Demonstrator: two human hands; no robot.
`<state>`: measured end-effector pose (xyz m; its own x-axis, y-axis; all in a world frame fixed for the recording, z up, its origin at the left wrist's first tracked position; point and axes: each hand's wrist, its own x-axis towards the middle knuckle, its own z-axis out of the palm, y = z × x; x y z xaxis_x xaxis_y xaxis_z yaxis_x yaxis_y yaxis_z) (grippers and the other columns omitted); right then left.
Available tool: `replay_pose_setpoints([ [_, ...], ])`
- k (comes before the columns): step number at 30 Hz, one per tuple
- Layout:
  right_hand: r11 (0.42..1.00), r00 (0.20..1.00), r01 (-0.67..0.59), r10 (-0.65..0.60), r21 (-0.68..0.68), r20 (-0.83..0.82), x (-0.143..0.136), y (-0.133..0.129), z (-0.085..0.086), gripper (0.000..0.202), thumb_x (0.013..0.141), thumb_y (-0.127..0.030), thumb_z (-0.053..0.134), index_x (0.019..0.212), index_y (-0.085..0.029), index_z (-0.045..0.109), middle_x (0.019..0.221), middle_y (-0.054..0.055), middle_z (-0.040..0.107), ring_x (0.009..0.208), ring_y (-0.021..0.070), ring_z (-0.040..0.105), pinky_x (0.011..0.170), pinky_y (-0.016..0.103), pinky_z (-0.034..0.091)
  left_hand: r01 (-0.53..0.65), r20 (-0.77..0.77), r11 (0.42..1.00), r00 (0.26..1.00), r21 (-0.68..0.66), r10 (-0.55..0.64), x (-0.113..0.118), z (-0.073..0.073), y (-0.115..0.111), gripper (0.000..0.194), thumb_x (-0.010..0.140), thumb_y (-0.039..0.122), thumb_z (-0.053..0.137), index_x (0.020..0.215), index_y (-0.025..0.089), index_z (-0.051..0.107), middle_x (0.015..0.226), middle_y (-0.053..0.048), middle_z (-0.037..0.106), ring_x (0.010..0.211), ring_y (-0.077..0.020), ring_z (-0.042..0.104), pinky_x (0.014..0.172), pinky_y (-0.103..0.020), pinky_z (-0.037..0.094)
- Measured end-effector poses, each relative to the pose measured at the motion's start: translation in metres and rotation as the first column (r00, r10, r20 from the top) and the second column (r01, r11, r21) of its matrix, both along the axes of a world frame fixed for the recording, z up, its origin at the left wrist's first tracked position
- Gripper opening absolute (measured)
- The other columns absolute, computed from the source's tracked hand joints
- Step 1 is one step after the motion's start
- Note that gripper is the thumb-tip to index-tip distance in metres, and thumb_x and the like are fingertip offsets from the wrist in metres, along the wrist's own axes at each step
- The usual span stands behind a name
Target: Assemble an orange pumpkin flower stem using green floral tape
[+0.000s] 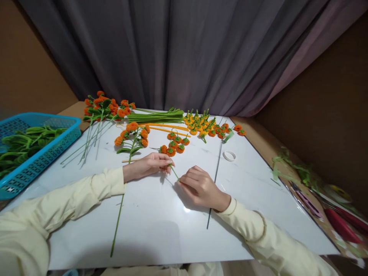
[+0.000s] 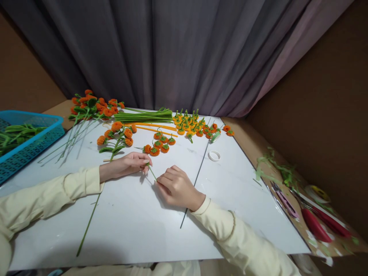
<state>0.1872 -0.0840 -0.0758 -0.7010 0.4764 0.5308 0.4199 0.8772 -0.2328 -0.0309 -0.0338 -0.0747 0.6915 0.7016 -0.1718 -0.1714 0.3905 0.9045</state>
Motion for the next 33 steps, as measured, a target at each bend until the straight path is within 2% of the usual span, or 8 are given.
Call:
replay_pose_setpoints([
  [5,0.994,0.995,-0.102,0.102,0.025,-0.008,-0.001,-0.001,0.005,0.019,0.088,-0.03,0.055,0.082,-0.013,0.063,0.068,0.006,0.066,0.064,0.0166,0.055,0.066,0.032,0.039,0.001,-0.001,1.0,1.0,-0.002,-0.001,0.0,0.0,0.0,0.025,0.075,0.03,0.07,0.085,0.008,0.069,0.06,-0.003,0.059,0.056,-0.009,0.051,0.056,-0.02,0.038],
  [8,0.994,0.995,-0.1,0.101,0.04,-0.012,-0.001,-0.001,0.005,0.021,0.089,-0.029,0.053,0.081,-0.013,0.063,0.067,0.006,0.066,0.063,0.0164,0.055,0.065,0.032,0.039,-0.004,0.008,1.0,1.0,-0.002,0.004,0.0,0.0,0.001,0.023,0.076,0.026,0.068,0.09,0.007,0.07,0.058,-0.001,0.055,0.055,-0.0077,0.047,0.055,-0.019,0.036],
  [15,0.998,0.999,-0.047,0.047,0.046,-0.001,-0.001,-0.001,0.005,0.02,0.091,-0.022,0.048,0.078,-0.016,0.062,0.065,0.005,0.066,0.062,0.0155,0.054,0.065,0.032,0.039,-0.004,-0.005,1.0,1.0,0.021,0.004,-0.002,-0.001,0.002,0.024,0.076,0.02,0.064,0.095,0.007,0.071,0.065,-0.003,0.056,0.059,-0.009,0.047,0.06,-0.022,0.036],
  [21,0.998,1.0,-0.03,0.03,0.055,0.0,-0.002,-0.002,0.007,0.021,0.091,-0.019,0.046,0.076,-0.016,0.061,0.063,0.005,0.065,0.061,0.0154,0.053,0.064,0.032,0.038,0.024,-0.047,0.999,0.999,0.041,-0.022,-0.003,0.003,-0.001,0.027,0.075,0.022,0.063,0.097,0.009,0.072,0.066,-0.003,0.058,0.065,-0.0113,0.049,0.064,-0.024,0.036],
  [26,0.999,1.0,-0.012,0.012,0.042,0.009,-0.002,-0.001,0.005,0.02,0.091,-0.021,0.049,0.076,-0.016,0.061,0.064,0.004,0.064,0.063,0.0149,0.054,0.066,0.031,0.038,0.028,-0.06,0.997,0.998,0.075,-0.023,-0.002,0.003,-0.001,0.028,0.072,0.022,0.062,0.094,0.01,0.073,0.07,-0.005,0.061,0.069,-0.0134,0.051,0.067,-0.024,0.038],
  [33,0.996,0.996,0.091,-0.091,0.024,0.023,-0.001,0.005,-0.007,0.023,0.091,-0.025,0.05,0.073,-0.016,0.059,0.062,0.004,0.062,0.059,0.0144,0.051,0.063,0.03,0.036,0.053,-0.08,0.994,0.996,0.094,-0.045,-0.002,0.004,-0.001,0.024,0.071,0.023,0.063,0.089,0.011,0.074,0.073,-0.007,0.064,0.069,-0.0134,0.051,0.068,-0.024,0.039],
])
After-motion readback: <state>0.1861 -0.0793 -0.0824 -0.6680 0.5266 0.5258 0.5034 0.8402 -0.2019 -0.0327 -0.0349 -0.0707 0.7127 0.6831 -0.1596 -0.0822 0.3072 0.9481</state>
